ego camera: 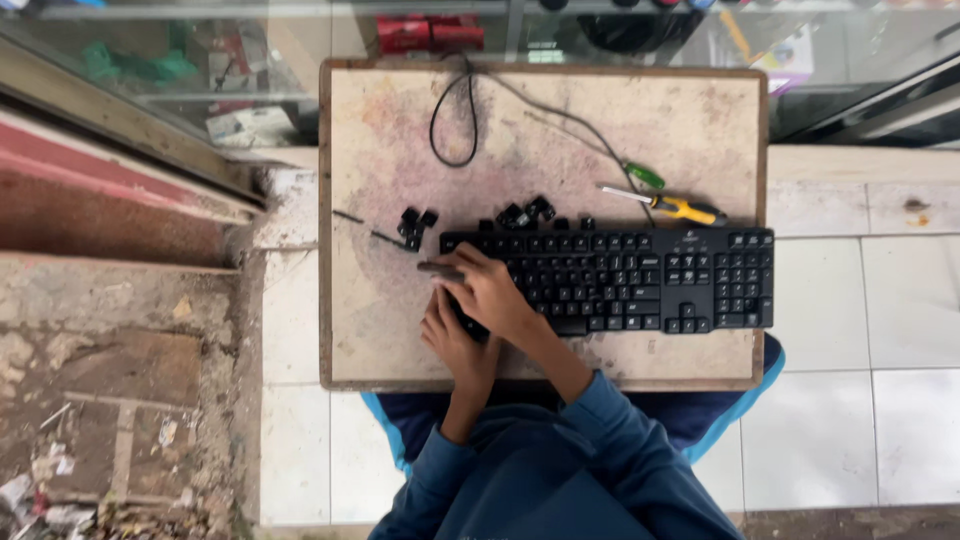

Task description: The person removes several keycaps from a black computer keyboard using a screwdriver and places them on the table. They then use a brush to sweep debris from the exposed key switches and the keyboard surface. The person continues to remove additional keycaps and brush the keyboard throughout the clip.

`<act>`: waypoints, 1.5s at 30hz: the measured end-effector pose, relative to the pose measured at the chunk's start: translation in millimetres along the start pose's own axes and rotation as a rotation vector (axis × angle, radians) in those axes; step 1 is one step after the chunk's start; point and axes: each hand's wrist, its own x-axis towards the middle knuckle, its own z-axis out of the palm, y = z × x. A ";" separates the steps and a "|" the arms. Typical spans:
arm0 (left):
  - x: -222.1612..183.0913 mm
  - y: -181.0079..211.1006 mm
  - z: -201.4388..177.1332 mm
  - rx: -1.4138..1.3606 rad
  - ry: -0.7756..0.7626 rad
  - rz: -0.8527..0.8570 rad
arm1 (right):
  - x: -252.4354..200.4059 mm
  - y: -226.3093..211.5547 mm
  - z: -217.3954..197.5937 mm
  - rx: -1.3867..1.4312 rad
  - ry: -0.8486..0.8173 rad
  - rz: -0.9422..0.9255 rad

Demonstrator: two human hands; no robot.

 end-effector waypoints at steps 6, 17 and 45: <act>-0.1 2.0 -0.8 0.028 0.066 0.050 | -1.8 -54.0 -61.2 0.099 0.100 0.109; 4.6 13.3 -7.4 -0.002 0.038 0.049 | -58.8 -42.9 -159.9 -0.312 0.117 0.304; 4.5 10.1 -5.2 -0.021 0.043 0.046 | -49.2 -30.1 -121.6 -0.340 0.111 0.214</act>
